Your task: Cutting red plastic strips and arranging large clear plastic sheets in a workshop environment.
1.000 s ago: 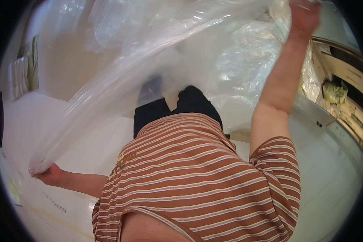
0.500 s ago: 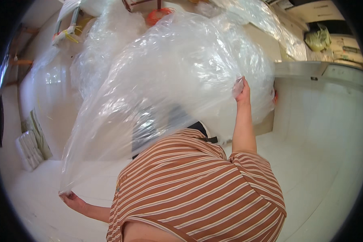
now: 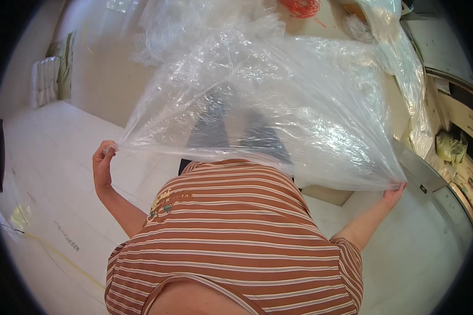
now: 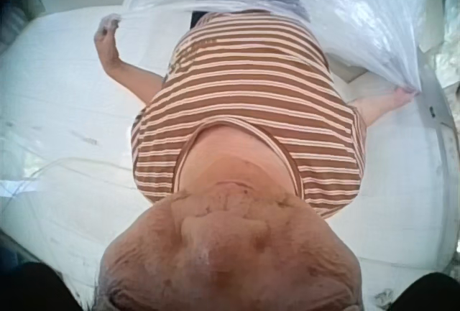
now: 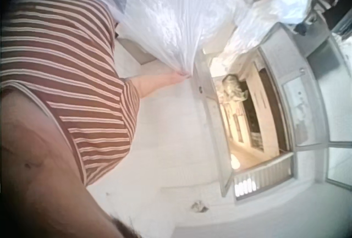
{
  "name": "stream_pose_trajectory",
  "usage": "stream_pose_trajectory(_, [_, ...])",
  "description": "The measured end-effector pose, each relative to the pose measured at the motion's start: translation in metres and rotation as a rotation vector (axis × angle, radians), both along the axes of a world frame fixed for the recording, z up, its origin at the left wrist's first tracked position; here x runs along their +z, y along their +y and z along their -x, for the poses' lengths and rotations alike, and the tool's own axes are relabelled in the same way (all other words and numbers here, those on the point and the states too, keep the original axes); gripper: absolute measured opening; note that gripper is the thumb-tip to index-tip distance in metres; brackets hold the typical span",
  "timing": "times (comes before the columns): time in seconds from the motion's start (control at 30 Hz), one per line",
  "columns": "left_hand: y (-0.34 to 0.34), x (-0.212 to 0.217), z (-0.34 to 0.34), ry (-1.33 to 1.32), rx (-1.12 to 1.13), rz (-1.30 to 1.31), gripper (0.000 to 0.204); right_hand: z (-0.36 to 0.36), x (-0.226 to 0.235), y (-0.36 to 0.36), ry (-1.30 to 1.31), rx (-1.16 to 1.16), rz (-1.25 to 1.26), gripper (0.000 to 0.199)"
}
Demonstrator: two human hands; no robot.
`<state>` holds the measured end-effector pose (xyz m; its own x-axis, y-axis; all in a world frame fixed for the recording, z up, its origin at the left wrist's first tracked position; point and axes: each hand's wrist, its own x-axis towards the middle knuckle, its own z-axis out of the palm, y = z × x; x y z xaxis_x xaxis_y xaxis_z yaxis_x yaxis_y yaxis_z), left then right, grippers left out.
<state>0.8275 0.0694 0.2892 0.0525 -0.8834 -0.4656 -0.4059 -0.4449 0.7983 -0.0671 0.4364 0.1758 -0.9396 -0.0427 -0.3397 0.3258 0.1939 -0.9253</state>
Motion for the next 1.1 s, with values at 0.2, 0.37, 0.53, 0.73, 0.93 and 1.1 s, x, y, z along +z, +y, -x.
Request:
stream_pose_trajectory(0.2, [0.023,-0.042,-0.067,-0.085,0.5,0.141,0.023,-0.017,-0.024,-0.007,-0.176,0.313,-0.205,0.037])
stream_pose_trajectory(0.37, [0.027,-0.009,-0.115,-0.298,0.691,0.325,0.037,-0.168,-0.061,-0.104,-0.398,0.192,-0.244,0.069])
stream_pose_trajectory(0.53, [0.023,0.019,-0.209,-0.285,0.791,0.484,0.037,-0.2,-0.12,-0.121,-0.903,0.167,0.533,0.015])
stream_pose_trajectory(0.73, [-0.001,0.04,-0.244,-0.373,0.695,0.574,0.03,-0.229,-0.116,-0.129,-0.48,0.059,0.079,0.016])
stream_pose_trajectory(0.93, [-0.022,0.037,-0.235,-0.389,0.653,0.68,0.025,-0.237,-0.123,-0.079,-0.487,0.003,0.155,0.017])
stream_pose_trajectory(1.1, [-0.047,0.04,-0.166,-0.266,0.595,0.786,0.028,-0.247,-0.127,-0.057,-0.504,-0.091,0.226,0.016])
